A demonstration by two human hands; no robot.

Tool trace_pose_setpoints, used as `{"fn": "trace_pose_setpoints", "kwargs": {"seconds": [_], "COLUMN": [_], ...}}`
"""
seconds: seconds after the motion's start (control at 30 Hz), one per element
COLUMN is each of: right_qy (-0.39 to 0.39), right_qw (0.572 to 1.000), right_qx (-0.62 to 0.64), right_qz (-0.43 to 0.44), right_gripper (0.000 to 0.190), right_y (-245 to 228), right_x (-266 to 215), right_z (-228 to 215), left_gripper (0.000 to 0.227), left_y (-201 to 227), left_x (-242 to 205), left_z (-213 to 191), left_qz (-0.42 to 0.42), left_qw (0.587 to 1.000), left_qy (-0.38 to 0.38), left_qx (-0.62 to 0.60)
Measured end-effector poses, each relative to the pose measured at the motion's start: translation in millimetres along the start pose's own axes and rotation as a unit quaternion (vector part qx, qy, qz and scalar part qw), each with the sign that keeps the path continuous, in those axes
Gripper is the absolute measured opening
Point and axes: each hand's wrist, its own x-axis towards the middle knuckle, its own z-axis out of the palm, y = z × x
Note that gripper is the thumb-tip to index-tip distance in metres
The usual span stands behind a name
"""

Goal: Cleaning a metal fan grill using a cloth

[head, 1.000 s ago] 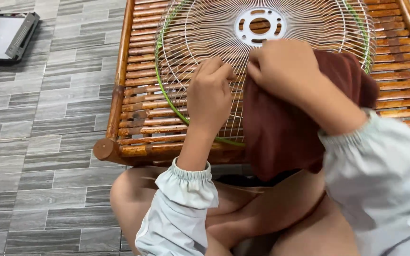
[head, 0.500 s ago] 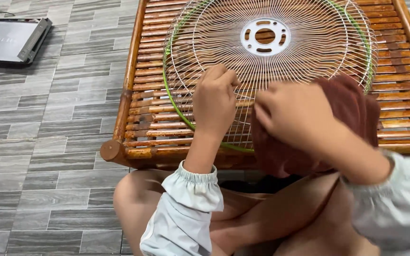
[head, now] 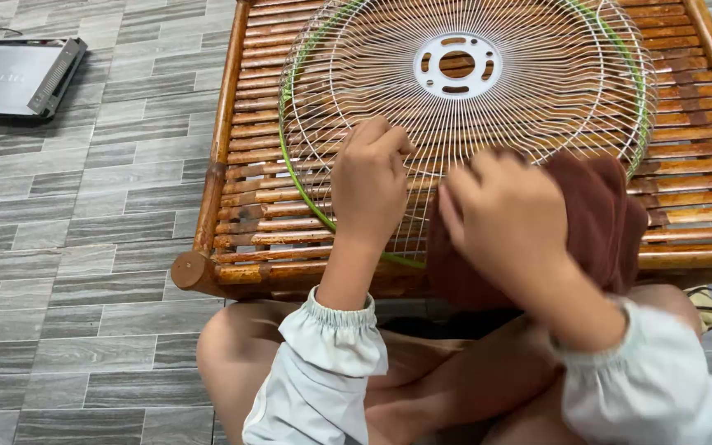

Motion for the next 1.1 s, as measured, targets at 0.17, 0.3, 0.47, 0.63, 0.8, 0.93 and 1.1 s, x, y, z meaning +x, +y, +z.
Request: {"fn": "trace_pose_setpoints", "kwargs": {"seconds": [0.17,0.3,0.47,0.63,0.8,0.93,1.1], "right_qy": [0.067,0.079,0.052,0.102,0.09,0.099,0.085], "right_qw": [0.997,0.995,0.998,0.995,0.995,0.992,0.995], "right_qx": [-0.02,0.01,-0.044,-0.021,0.022,0.07,0.055], "right_qz": [-0.036,-0.059,-0.01,0.009,-0.025,-0.028,0.025], "right_gripper": [0.021,0.017,0.02,0.021,0.014,0.015,0.014], "right_y": [-24.8,-24.9,-6.5,-28.0,-50.9,-47.5,-20.2], "right_x": [-57.8,-60.2,-9.6,-14.5,-70.5,-69.3,-29.3], "right_z": [-6.9,-8.2,-6.5,-4.6,0.8,-1.6,-22.3], "left_gripper": [0.025,0.024,0.024,0.029,0.029,0.03,0.027], "left_y": [-3.2,-2.2,-8.3,-22.2,-1.8,-2.5,-13.5], "left_x": [-4.4,-2.4,-4.3,-4.5,-3.3,-1.8,-6.7], "left_z": [4.9,1.7,7.0,22.8,6.2,6.5,16.4], "left_qz": [0.023,0.033,0.034,-0.003,0.002,0.008,0.058], "left_qw": [1.0,0.999,0.999,1.0,1.0,1.0,0.998], "left_qy": [0.01,0.014,0.011,0.004,0.012,0.01,0.024], "left_qx": [-0.013,-0.015,-0.007,-0.002,0.0,0.006,0.022]}}
